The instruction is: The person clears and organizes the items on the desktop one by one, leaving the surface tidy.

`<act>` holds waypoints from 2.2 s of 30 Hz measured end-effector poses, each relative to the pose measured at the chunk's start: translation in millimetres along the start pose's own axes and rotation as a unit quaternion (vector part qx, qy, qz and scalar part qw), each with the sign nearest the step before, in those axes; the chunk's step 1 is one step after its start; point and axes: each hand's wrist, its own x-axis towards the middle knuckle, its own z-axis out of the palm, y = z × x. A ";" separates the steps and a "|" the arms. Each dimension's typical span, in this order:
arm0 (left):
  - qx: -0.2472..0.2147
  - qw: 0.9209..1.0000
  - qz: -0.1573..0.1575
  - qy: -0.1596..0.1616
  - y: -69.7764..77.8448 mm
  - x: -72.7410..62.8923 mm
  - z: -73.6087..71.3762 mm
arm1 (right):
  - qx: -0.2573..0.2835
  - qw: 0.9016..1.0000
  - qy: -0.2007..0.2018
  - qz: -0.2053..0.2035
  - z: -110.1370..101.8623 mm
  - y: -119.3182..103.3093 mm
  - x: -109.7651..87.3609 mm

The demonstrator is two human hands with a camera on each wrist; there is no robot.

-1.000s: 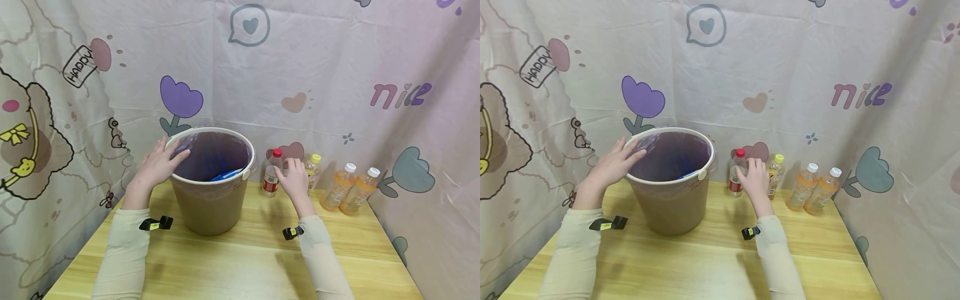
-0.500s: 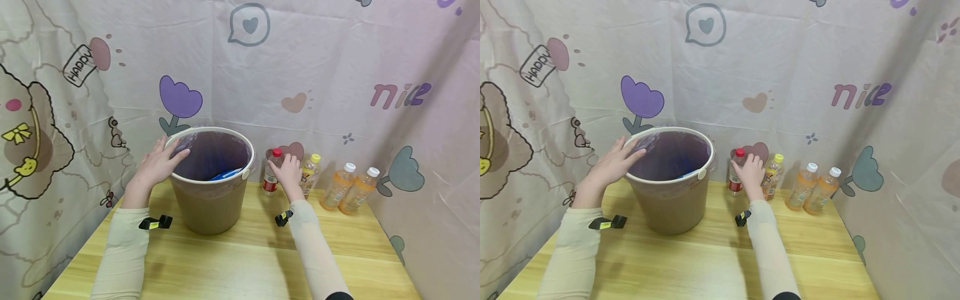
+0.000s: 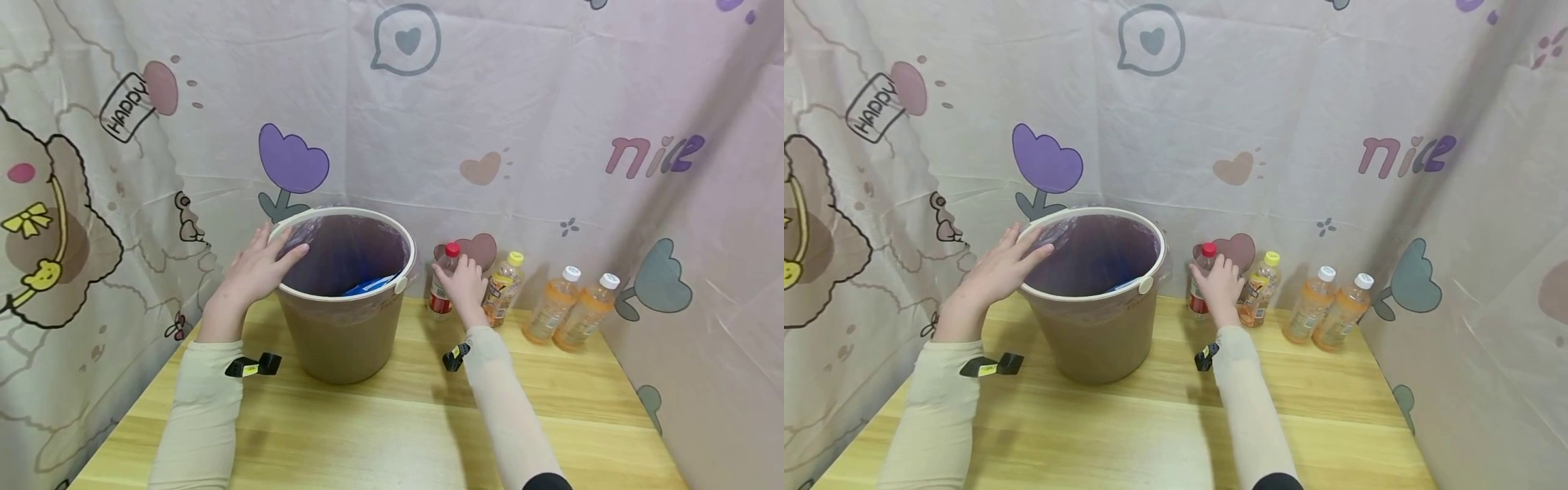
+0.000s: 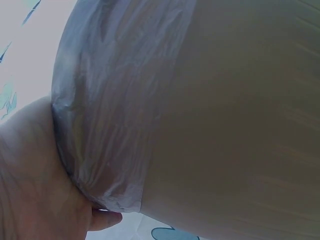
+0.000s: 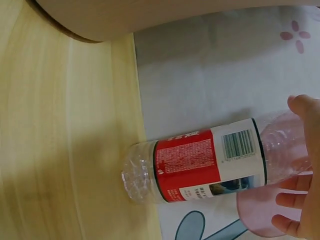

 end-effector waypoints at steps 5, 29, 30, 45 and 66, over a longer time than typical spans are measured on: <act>-0.001 1.000 0.000 0.002 0.4 -0.4 -1.5 | 0.006 1.000 0.010 -0.004 2.4 0.8 -0.2; 0.005 1.000 -0.005 -0.001 0.9 -1.6 -2.5 | 0.028 0.999 0.026 -0.013 0.9 3.5 -13.6; 0.004 1.000 -0.004 0.000 1.1 -1.3 -2.4 | 0.026 0.999 0.028 -0.014 1.2 3.5 -13.5; -0.002 1.000 0.000 -0.003 1.9 -0.3 -0.9 | 0.033 0.999 0.004 -0.021 -4.2 5.5 -13.7; 0.007 1.000 -0.002 -0.016 1.2 0.2 -0.3 | 0.050 0.988 0.106 -0.101 -55.5 -13.9 -13.4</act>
